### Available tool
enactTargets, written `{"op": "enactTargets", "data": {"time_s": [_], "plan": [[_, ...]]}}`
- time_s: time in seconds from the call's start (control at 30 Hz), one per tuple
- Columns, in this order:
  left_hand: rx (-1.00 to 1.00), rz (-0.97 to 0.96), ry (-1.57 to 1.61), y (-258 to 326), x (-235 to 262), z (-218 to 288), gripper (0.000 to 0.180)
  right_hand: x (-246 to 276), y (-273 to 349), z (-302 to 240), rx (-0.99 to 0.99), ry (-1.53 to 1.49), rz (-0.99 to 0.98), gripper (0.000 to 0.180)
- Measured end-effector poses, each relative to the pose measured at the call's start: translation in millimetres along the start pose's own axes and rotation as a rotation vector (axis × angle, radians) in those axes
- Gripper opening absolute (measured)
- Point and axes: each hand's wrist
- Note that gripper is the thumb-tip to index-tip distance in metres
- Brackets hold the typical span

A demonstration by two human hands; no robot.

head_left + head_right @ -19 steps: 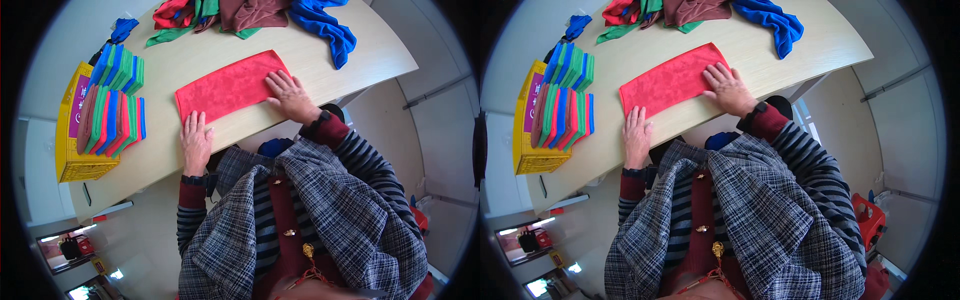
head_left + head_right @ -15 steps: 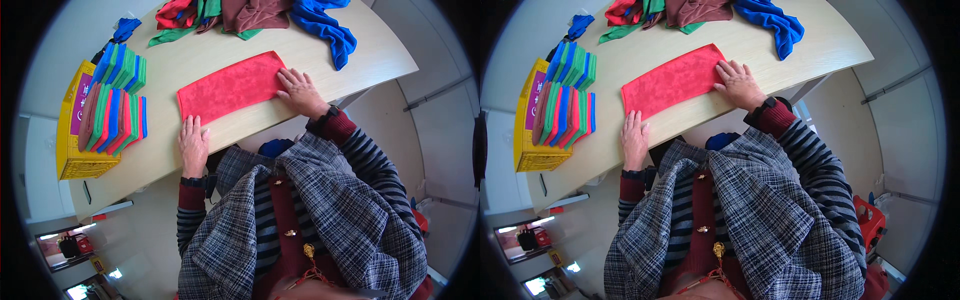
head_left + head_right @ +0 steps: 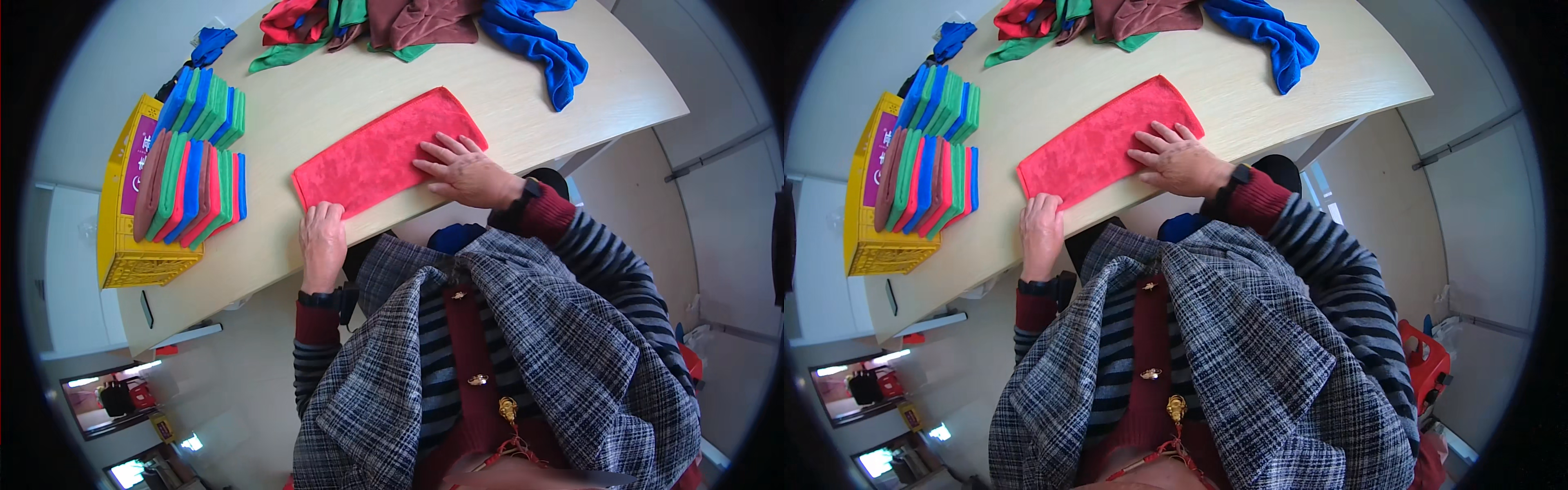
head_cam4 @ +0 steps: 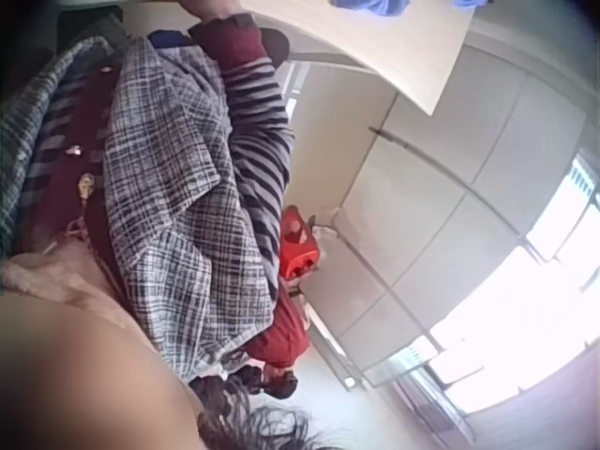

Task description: Folding various colored cloths on a table and stacking them.

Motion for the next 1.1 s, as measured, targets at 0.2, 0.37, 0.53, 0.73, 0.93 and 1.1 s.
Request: {"op": "enactTargets", "data": {"time_s": [0.2,0.37,0.53,0.73,0.93,1.1], "plan": [[0.163,-0.059,0.130,-24.5,14.3,5.6,0.017,16.4,-33.4,19.3,-0.140,-0.392,-0.267,0.054],[-0.003,0.073,0.025,-64.0,-53.9,17.4,0.041,-41.7,-75.9,-18.2,-0.133,-0.066,0.069,0.056],[0.105,-0.068,-0.082,-60.4,-64.8,16.7,0.060,-44.1,-73.4,-0.8,-0.167,0.080,0.086,0.058],[0.250,-0.108,-0.147,-40.8,-57.8,-11.9,0.065,-32.4,-58.5,47.4,-0.294,0.120,0.024,0.062],[0.290,-0.064,-0.132,-26.8,-53.3,-20.8,0.065,-24.2,-44.1,63.8,-0.352,0.150,-0.010,0.062],[0.312,-0.016,-0.262,-19.6,-39.9,-2.4,0.063,-10.9,-35.1,49.1,-0.426,0.181,-0.045,0.059]]}}
Point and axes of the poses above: each hand's wrist, its own y-axis away from the middle knuckle, its own x-axis out of the back of the hand, z = x × y
